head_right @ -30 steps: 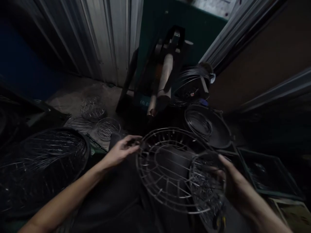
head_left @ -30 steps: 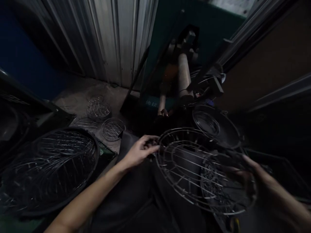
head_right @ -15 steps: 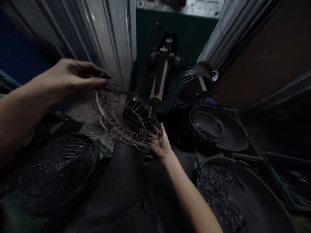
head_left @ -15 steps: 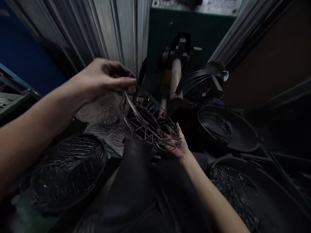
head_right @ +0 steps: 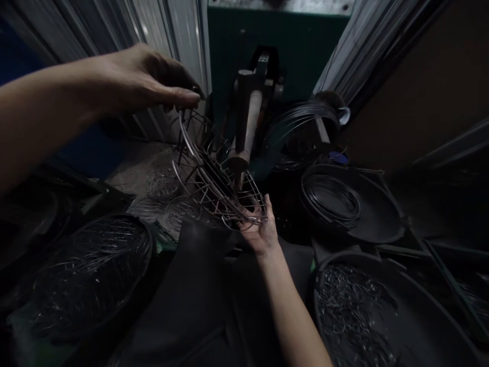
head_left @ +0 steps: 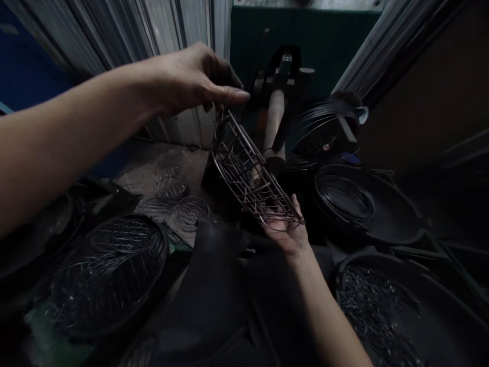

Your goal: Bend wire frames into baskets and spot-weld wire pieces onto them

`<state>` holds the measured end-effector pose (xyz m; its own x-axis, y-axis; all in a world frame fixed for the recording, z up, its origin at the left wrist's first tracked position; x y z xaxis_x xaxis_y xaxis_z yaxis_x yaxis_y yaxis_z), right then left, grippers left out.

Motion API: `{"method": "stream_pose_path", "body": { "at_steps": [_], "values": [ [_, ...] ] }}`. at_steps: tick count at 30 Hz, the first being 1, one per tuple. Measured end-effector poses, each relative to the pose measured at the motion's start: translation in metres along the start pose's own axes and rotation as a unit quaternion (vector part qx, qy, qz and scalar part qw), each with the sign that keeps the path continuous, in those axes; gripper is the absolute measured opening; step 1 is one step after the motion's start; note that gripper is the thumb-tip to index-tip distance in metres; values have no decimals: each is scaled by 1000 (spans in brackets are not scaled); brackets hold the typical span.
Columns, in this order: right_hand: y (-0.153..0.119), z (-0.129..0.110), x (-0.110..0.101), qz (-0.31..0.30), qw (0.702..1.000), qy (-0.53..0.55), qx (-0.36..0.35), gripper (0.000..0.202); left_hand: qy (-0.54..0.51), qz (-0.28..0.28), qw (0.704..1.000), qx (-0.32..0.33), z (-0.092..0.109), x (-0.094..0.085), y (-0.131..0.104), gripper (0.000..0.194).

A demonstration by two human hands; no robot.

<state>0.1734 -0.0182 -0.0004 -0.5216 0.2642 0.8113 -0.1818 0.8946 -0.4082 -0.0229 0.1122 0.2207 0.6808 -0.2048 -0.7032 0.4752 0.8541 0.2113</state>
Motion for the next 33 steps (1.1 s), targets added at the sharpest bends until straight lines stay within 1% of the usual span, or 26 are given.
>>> {"method": "stream_pose_path", "body": {
  "at_steps": [3,5,8,11,13,15,17,19,22,26,33],
  "values": [
    [-1,-2,2,11,1000,-17,-6,31,34,-26,997,64,-8,-1,-1,51],
    [-1,-4,1,0,999,-35,-11,31,23,-10,998,58,-12,-2,-11,51],
    [1,-2,-6,-19,998,-67,-10,34,19,-1,996,90,-12,0,-42,46],
    [4,3,-15,-21,996,-79,-18,34,19,41,992,122,-16,4,-79,43],
    [5,6,-19,-26,996,-76,-40,34,-6,74,990,116,-26,8,-98,39],
    [6,7,-20,-25,994,-79,-69,35,-39,99,990,97,-40,12,-110,35],
    [5,6,-20,-15,990,-93,-100,37,-67,113,989,70,-56,15,-117,33],
    [5,2,-19,-13,987,-108,-119,38,-87,113,989,32,-70,17,-122,31],
    [4,-3,-18,-23,986,-123,-112,36,-106,111,988,-12,-85,20,-128,30],
    [4,-8,-14,-12,984,-146,-102,32,-121,131,984,-23,-96,24,-133,30],
    [2,-8,-6,-9,980,-168,-108,32,-153,130,979,-28,-107,27,-133,32]
  ]
}}
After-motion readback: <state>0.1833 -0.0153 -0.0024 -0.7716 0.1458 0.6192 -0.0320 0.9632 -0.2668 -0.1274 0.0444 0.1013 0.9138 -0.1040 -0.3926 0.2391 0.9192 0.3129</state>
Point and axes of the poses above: each hand's wrist, its own y-axis towards the middle knuckle, its own x-axis out of the palm, z = x × y, the point moved 1 cm from there along y, towards the middle knuckle, and after that the axes turned 5 degrees about x, right-handed, at the moved point
